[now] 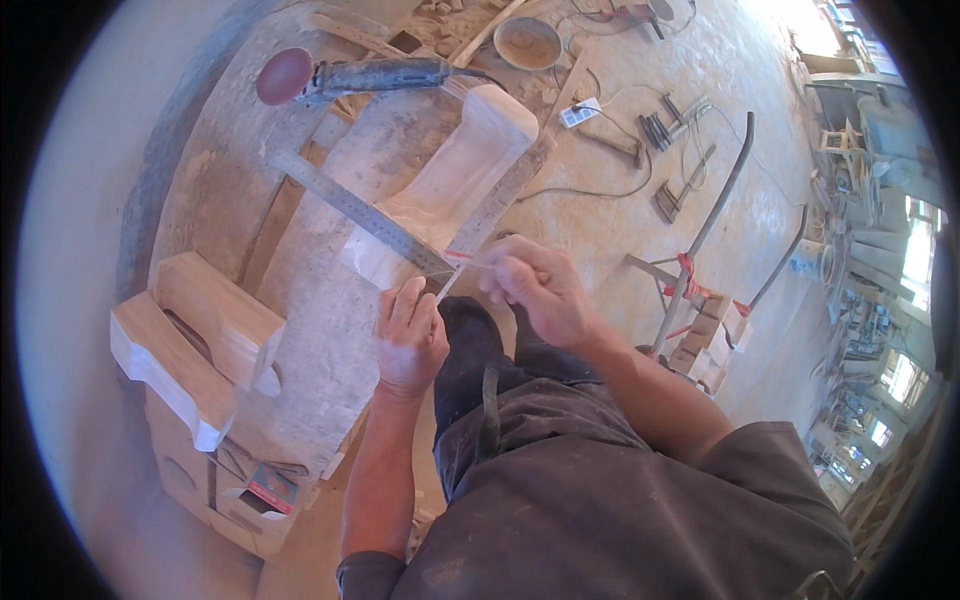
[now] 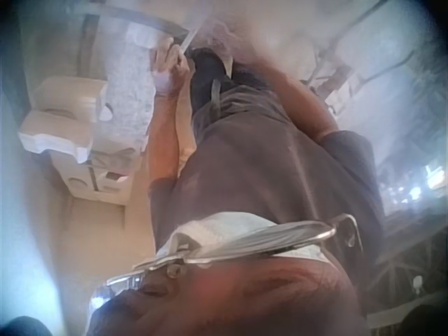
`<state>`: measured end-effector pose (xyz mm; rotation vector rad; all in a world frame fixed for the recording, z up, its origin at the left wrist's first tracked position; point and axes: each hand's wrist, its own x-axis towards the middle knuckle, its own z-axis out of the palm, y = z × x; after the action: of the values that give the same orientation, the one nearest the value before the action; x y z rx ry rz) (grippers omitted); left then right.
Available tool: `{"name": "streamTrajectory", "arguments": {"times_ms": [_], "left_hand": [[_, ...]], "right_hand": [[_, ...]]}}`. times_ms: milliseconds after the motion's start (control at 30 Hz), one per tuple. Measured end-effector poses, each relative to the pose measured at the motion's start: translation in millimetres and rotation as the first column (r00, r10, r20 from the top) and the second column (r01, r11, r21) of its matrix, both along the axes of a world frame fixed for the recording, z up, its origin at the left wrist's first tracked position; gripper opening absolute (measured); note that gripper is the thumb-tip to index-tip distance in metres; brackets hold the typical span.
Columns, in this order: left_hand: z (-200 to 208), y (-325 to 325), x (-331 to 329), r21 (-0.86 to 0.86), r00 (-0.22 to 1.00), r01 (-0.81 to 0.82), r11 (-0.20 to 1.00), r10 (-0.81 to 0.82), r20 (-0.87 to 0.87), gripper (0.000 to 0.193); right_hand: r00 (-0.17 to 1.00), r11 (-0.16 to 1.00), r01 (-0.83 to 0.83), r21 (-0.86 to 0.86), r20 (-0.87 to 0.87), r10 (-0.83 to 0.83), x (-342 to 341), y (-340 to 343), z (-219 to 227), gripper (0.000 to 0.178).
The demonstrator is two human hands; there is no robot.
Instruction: The person uses an angle grinder to sand a wooden piece on a workbench. They then measure and mark the wood with a ruler and pencil before resuming sanding.
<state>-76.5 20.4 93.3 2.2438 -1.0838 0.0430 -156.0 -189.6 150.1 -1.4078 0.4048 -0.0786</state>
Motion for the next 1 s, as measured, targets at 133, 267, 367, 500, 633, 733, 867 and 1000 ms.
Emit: {"name": "streamTrajectory", "arguments": {"times_ms": [133,267,367,500,633,733,867,1000], "left_hand": [[-1.1,0.6,-0.2,-0.013,1.0,-0.009,1.0,0.009,-0.002,0.023],[-2.9,-0.4,0.3,-0.026,1.0,-0.011,1.0,0.011,0.002,0.025],[-0.5,-0.6,0.6,-0.025,1.0,-0.008,1.0,0.008,0.007,0.025],[-1.4,0.2,0.7,-0.027,0.999,-0.012,1.0,0.013,0.03,0.026],[0.8,0.3,1.7,-0.018,1.0,-0.002,1.0,0.002,0.023,0.026],[1.7,-0.3,3.0,-0.015,1.0,0.006,1.0,-0.006,0.02,0.025],[0.1,0.0,3.0,-0.018,1.0,0.011,1.0,-0.011,0.018,0.024],[4.4,-2.1,2.6,-0.033,1.0,-0.013,0.999,0.012,-0.019,0.02]], "right_hand": [[0.998,0.945,-0.024,-0.328,0.044,0.04,25.5,9.5,10.8,0.018],[0.993,0.907,-0.09,-0.412,0.033,0.114,44.9,7.9,1.2,0.017],[0.985,0.848,-0.166,-0.503,-0.042,0.167,60.8,8.8,2.8,0.022],[0.967,0.757,-0.197,-0.623,0.002,0.253,73.1,9.7,-10.5,0.028],[0.954,0.724,-0.21,-0.658,0.026,0.3,79.4,10.2,-16.1,0.03],[0.947,0.703,-0.217,-0.678,0.028,0.32,82.4,10.4,-14.4,0.031],[0.927,0.627,-0.29,-0.723,-0.049,0.372,86.7,10.1,-11.7,0.032],[0.917,0.526,-0.297,-0.797,-0.085,0.389,74.7,11.3,-10.2,0.035]]}}
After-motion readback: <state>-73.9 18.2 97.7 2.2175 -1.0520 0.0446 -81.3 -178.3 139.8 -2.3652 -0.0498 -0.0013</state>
